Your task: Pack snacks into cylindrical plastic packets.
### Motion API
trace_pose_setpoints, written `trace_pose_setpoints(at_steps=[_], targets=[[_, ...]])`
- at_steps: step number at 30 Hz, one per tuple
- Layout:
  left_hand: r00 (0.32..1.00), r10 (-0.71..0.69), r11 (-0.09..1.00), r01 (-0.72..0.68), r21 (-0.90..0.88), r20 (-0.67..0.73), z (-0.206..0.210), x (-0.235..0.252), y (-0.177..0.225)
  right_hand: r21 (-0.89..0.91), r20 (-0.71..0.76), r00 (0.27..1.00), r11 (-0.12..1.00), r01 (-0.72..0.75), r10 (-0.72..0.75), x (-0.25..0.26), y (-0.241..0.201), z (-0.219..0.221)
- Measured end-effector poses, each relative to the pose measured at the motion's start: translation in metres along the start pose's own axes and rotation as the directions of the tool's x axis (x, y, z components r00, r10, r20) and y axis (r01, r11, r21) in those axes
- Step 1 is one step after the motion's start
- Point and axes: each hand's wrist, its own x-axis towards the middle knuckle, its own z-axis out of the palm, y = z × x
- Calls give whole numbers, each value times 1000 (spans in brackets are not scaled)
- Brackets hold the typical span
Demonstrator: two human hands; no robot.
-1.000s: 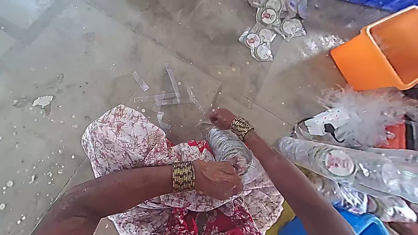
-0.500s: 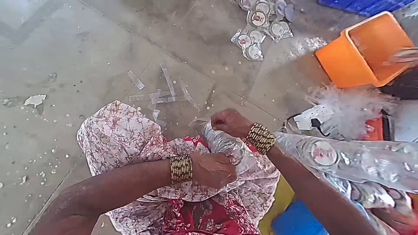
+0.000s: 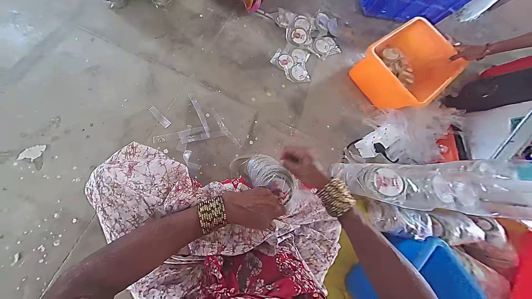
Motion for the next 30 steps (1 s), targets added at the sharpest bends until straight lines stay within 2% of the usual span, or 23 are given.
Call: trace_pose_setpoints(at_steps=[1,2,5,6,7,9,10,12,14,15,18,19,22,23,26,27,28,30], targets=[[1000,15,1000,-15,8,-15,2,0,-1,-8,27,1000,1000,8,-7,-2,8,6],[1000,16,1000,-16,18,-22,1,1,-1,-5,-6,1000,1000,27,-27,-3,8,4],[999,-41,999,41,0,8,-3,2,2,-18,-276,955,994,106,-107,-10,-8,-13],[998,-57,998,57,-15,38,-7,3,2,-57,-304,946,993,101,-113,-12,-8,-15],[997,-59,998,60,-31,44,-11,3,1,-102,-267,959,992,70,-95,-15,-4,-14],[999,-36,999,34,-41,-36,-9,1,-3,-116,-75,997,993,24,-33,-18,15,-1],[998,-45,997,43,-61,-41,-9,0,-5,-71,-72,997,997,34,-39,-18,24,4],[995,-60,996,55,-66,-79,-7,1,-7,52,-232,972,998,47,-33,-23,23,-2],[994,-68,996,62,-62,-91,-7,1,-6,96,-410,912,994,60,-15,-31,20,-5],[994,-68,996,63,-64,-86,-10,3,-6,87,-425,905,995,55,-13,-34,23,-3],[995,-77,994,72,-84,-64,-14,5,-5,43,-262,965,999,8,4,-43,41,13],[994,-88,991,81,-102,-64,-14,5,-5,69,-293,956,998,0,21,-44,41,9],[984,-127,983,108,-149,-123,-11,3,-9,131,-587,810,987,95,0,-49,43,0],[981,-143,979,120,-165,-130,-12,3,-11,122,-620,785,987,102,-5,-50,45,3],[971,-168,975,138,-176,-170,-13,2,-18,94,-467,884,995,36,12,-56,48,28],[969,-174,974,143,-177,-173,-15,2,-20,114,-455,890,993,25,30,-55,49,29],[967,-186,970,153,-187,-174,-16,1,-21,144,-488,871,989,16,57,-55,50,23],[960,-208,965,171,-197,-185,-14,-1,-21,162,-614,785,987,23,83,-55,49,14]])
